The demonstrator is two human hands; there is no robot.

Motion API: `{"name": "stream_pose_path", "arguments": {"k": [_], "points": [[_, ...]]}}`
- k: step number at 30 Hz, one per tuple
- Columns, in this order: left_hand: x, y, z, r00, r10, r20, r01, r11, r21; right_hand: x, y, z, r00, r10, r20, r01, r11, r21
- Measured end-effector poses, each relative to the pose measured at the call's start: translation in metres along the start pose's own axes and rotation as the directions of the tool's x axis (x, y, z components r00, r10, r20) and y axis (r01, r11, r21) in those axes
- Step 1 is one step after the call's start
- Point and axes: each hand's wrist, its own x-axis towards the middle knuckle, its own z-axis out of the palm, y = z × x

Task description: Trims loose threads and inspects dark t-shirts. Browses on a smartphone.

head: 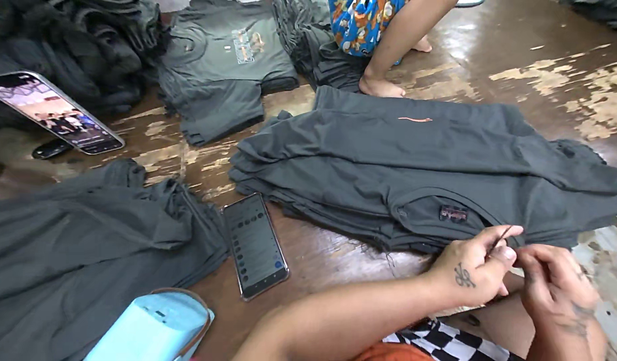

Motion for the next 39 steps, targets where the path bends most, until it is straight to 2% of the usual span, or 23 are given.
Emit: {"name": "stream_pose_path", "arguments": {"k": [3, 5, 8, 10, 12, 14, 17, 20, 22, 24, 28, 30, 32, 36, 38, 39], "points": [[0.000, -0.003, 0.001, 0.999, 0.042, -0.009, -0.041, 0.999, 0.018, -0.003, 0.002, -0.005, 0.990, 0.053, 0.129, -0.099, 0.916, 0.388], [0.001, -0.002, 0.000, 1.000, 0.017, -0.016, -0.017, 0.999, -0.028, -0.006, 0.002, -0.005, 0.993, 0.040, 0.108, -0.087, 0.877, 0.473], [0.004, 0.004, -0.001, 0.993, -0.120, 0.001, 0.116, 0.955, -0.272, -0.006, -0.002, 0.001, 1.000, 0.012, 0.017, -0.015, 0.981, 0.196], [0.007, 0.008, -0.003, 0.970, -0.230, 0.075, 0.239, 0.868, -0.436, -0.001, 0.002, 0.014, 0.993, -0.092, -0.076, 0.091, 0.996, -0.012], [0.011, 0.010, -0.007, 0.955, -0.260, 0.140, 0.295, 0.822, -0.486, 0.004, 0.009, 0.019, 0.979, -0.162, -0.123, 0.150, 0.983, -0.108], [0.012, 0.009, -0.010, 0.958, -0.239, 0.156, 0.283, 0.864, -0.417, 0.008, 0.009, 0.015, 0.986, -0.128, -0.109, 0.126, 0.992, -0.030], [0.010, 0.010, -0.009, 0.981, -0.153, 0.117, 0.176, 0.957, -0.229, 0.004, 0.005, 0.009, 0.998, 0.028, -0.061, -0.010, 0.962, 0.274], [0.011, 0.006, -0.005, 0.993, -0.082, 0.081, 0.094, 0.984, -0.151, -0.007, 0.005, 0.001, 0.991, 0.130, -0.021, -0.112, 0.914, 0.390], [0.015, 0.006, -0.006, 0.993, -0.093, 0.066, 0.102, 0.983, -0.149, -0.009, 0.002, -0.005, 0.983, 0.177, 0.045, -0.180, 0.894, 0.411], [0.019, 0.002, -0.007, 0.990, -0.129, 0.061, 0.138, 0.974, -0.180, -0.009, -0.002, -0.011, 0.980, 0.164, 0.116, -0.198, 0.891, 0.409], [0.024, -0.006, -0.009, 0.980, -0.195, 0.049, 0.200, 0.934, -0.294, -0.005, -0.011, -0.029, 0.991, 0.007, 0.135, -0.073, 0.865, 0.496], [0.025, -0.008, -0.009, 0.979, -0.197, 0.049, 0.202, 0.924, -0.323, -0.005, -0.012, -0.035, 0.983, -0.021, 0.184, -0.065, 0.892, 0.448], [0.025, -0.010, -0.009, 0.981, -0.189, 0.053, 0.196, 0.922, -0.333, -0.009, -0.007, -0.039, 0.974, 0.046, 0.222, -0.132, 0.912, 0.389], [0.024, -0.011, -0.008, 0.985, -0.165, 0.046, 0.171, 0.927, -0.333, -0.001, 0.007, -0.030, 0.969, 0.226, 0.102, -0.246, 0.921, 0.300], [0.021, -0.008, -0.003, 0.988, -0.129, 0.079, 0.143, 0.970, -0.199, 0.000, 0.013, -0.014, 0.950, 0.297, 0.092, -0.309, 0.867, 0.391], [0.018, -0.002, 0.001, 0.990, -0.095, 0.101, 0.104, 0.991, -0.088, 0.001, 0.014, -0.006, 0.937, 0.338, 0.093, -0.338, 0.804, 0.489]]}}
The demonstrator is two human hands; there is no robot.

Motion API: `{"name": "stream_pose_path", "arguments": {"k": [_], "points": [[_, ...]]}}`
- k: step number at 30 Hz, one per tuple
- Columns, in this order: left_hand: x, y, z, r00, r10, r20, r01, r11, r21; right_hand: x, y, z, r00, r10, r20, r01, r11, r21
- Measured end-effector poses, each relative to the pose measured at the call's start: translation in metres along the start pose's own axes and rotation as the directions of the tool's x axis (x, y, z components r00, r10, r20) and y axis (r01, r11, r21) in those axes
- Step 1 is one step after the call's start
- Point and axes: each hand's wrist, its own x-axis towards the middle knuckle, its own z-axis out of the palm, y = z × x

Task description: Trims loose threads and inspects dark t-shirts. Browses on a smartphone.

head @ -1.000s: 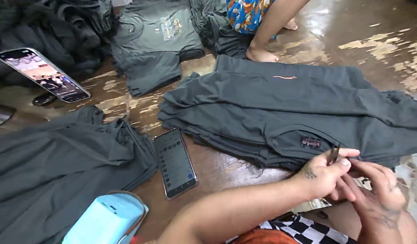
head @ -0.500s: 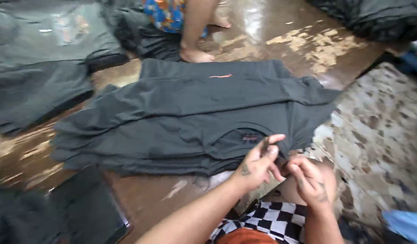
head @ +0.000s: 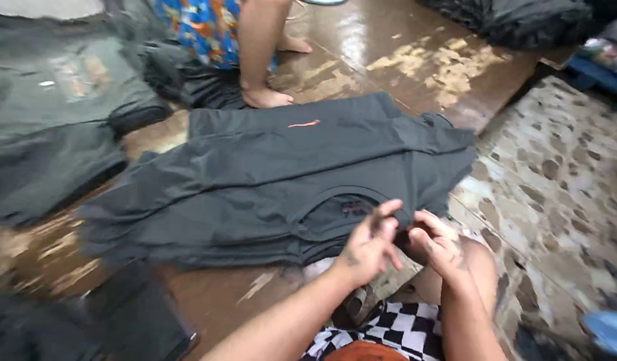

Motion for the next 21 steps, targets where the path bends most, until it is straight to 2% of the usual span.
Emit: {"name": "stream_pose_path", "arguments": {"k": [2, 4, 6, 8, 10, 12, 18, 21], "points": [[-0.009, 0.012, 0.002, 0.992, 0.102, 0.078, -0.118, 0.961, 0.250, 0.000, 0.001, 0.016, 0.997, 0.070, -0.009, -0.066, 0.968, 0.243], [-0.011, 0.025, -0.003, 0.967, 0.171, 0.189, -0.244, 0.838, 0.487, -0.003, -0.002, 0.024, 0.999, 0.051, 0.000, -0.049, 0.946, 0.321], [-0.011, 0.037, -0.010, 0.967, 0.106, 0.230, -0.242, 0.658, 0.713, -0.006, -0.005, 0.026, 1.000, -0.006, 0.027, -0.004, 0.943, 0.332], [-0.012, 0.052, -0.017, 0.979, 0.015, 0.203, -0.188, 0.443, 0.877, -0.011, -0.006, 0.018, 0.996, 0.015, 0.083, -0.037, 0.961, 0.275], [-0.013, 0.067, -0.022, 0.982, -0.067, 0.174, -0.146, 0.306, 0.941, -0.013, -0.005, 0.004, 0.986, -0.001, 0.164, -0.031, 0.982, 0.189], [-0.015, 0.075, -0.021, 0.978, -0.092, 0.189, -0.162, 0.241, 0.957, -0.017, -0.005, -0.007, 0.981, -0.060, 0.187, 0.045, 0.995, 0.085], [-0.020, 0.061, -0.007, 0.935, 0.198, 0.293, -0.309, 0.053, 0.950, -0.016, -0.022, -0.011, 0.974, -0.177, 0.143, 0.191, 0.977, -0.090], [-0.016, 0.050, -0.007, 0.943, 0.191, 0.272, -0.283, 0.033, 0.958, -0.011, -0.024, -0.009, 0.958, -0.228, 0.174, 0.245, 0.966, -0.087]]}}
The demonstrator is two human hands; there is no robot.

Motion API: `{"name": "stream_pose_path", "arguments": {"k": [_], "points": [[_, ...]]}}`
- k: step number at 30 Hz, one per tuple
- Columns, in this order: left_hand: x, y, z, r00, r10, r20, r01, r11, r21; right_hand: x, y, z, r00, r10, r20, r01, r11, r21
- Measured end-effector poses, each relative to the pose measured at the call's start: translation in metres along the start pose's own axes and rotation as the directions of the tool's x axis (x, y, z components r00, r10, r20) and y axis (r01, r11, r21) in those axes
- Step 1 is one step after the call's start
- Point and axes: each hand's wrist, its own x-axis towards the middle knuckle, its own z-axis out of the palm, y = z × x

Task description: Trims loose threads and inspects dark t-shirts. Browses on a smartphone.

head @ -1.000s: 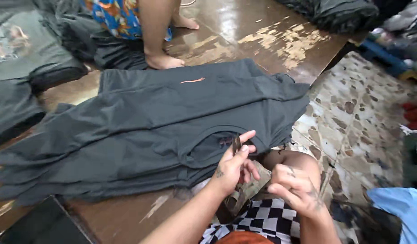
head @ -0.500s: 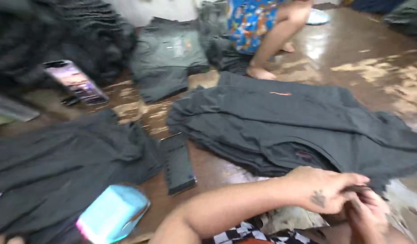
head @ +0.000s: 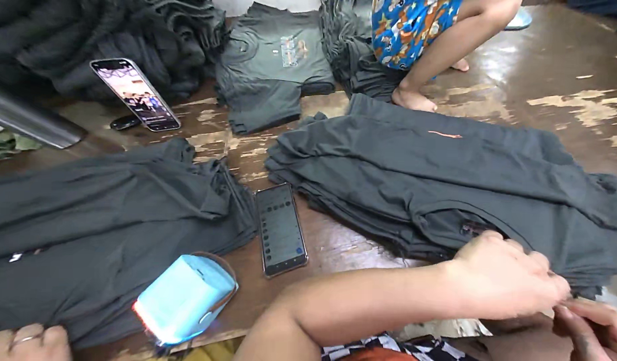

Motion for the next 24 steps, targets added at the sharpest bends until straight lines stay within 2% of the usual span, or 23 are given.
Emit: {"name": "stream_pose_path", "arguments": {"k": [4, 6, 8, 10, 11, 13, 15, 17, 18, 19, 20, 22, 24], "points": [[0.000, -0.012, -0.005, 0.975, -0.084, 0.207, 0.097, 0.994, -0.055, 0.008, -0.015, -0.001, 0.995, -0.021, 0.096, 0.008, 0.991, 0.133], [-0.001, -0.020, -0.009, 0.967, -0.130, 0.217, 0.166, 0.973, -0.158, 0.018, -0.019, -0.009, 0.991, -0.027, 0.132, 0.008, 0.989, 0.149], [0.001, -0.023, -0.005, 0.962, -0.199, 0.184, 0.238, 0.945, -0.223, 0.035, -0.009, -0.021, 0.992, -0.037, 0.123, 0.037, 0.999, 0.008], [0.006, -0.021, 0.001, 0.939, -0.220, 0.266, 0.285, 0.928, -0.241, 0.057, 0.011, -0.026, 0.987, -0.071, 0.145, 0.097, 0.980, -0.176], [0.006, -0.019, 0.008, 0.949, -0.193, 0.249, 0.258, 0.930, -0.261, 0.069, 0.020, -0.025, 0.969, -0.076, 0.233, 0.128, 0.968, -0.216], [0.004, -0.019, 0.033, 0.994, -0.104, 0.016, 0.103, 0.935, -0.339, 0.087, 0.033, -0.015, 0.890, -0.079, 0.449, 0.195, 0.956, -0.218], [0.003, -0.025, 0.047, 0.981, -0.048, -0.186, -0.034, 0.910, -0.412, 0.095, 0.037, -0.016, 0.787, -0.054, 0.614, 0.223, 0.954, -0.201], [0.002, -0.030, 0.050, 0.971, -0.045, -0.235, -0.070, 0.886, -0.458, 0.108, 0.015, -0.031, 0.679, 0.050, 0.733, 0.205, 0.945, -0.255], [0.001, -0.032, 0.048, 0.973, -0.054, -0.224, -0.061, 0.878, -0.474, 0.112, 0.002, -0.038, 0.650, 0.097, 0.754, 0.213, 0.929, -0.303], [0.002, -0.032, 0.045, 0.978, -0.075, -0.193, -0.031, 0.869, -0.494, 0.112, -0.005, -0.042, 0.668, 0.100, 0.737, 0.254, 0.901, -0.352], [0.003, -0.032, 0.039, 0.983, -0.113, -0.143, 0.021, 0.850, -0.527, 0.107, -0.004, -0.044, 0.730, 0.035, 0.682, 0.323, 0.863, -0.389], [0.009, -0.031, 0.024, 0.978, -0.209, 0.010, 0.173, 0.781, -0.600, 0.085, 0.018, -0.036, 0.857, -0.215, 0.468, 0.454, 0.746, -0.487], [0.016, -0.032, 0.019, 0.957, -0.270, 0.102, 0.273, 0.732, -0.625, 0.064, 0.034, -0.017, 0.906, -0.336, 0.256, 0.422, 0.721, -0.549]]}}
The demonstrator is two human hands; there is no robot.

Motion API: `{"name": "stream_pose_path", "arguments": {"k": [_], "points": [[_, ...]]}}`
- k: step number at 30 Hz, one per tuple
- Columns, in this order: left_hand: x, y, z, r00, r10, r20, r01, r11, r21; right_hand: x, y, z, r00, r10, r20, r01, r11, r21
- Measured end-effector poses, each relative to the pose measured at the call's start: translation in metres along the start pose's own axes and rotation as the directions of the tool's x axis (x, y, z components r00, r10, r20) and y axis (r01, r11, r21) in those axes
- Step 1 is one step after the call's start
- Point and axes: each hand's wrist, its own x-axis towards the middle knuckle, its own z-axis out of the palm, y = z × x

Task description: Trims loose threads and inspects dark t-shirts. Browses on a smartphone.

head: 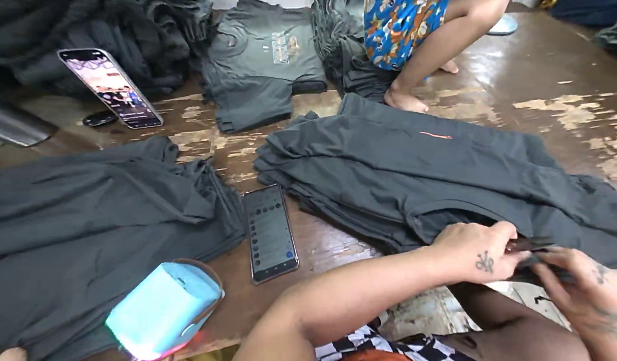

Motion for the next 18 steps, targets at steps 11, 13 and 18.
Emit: {"name": "stream_pose_path", "arguments": {"k": [11, 13, 18], "points": [[0.002, 0.000, 0.000, 1.000, 0.002, 0.026, -0.004, 0.995, 0.100, -0.027, -0.026, 0.028, 0.950, 0.271, -0.156, -0.227, 0.940, 0.255], [0.001, -0.002, -0.001, 1.000, 0.005, 0.015, -0.006, 0.997, 0.078, -0.024, -0.024, 0.020, 0.956, 0.287, -0.057, -0.256, 0.915, 0.311], [-0.003, -0.006, -0.004, 0.998, 0.057, 0.014, -0.058, 0.997, 0.050, -0.001, -0.050, 0.011, 0.903, 0.422, 0.080, -0.429, 0.883, 0.189]]}}
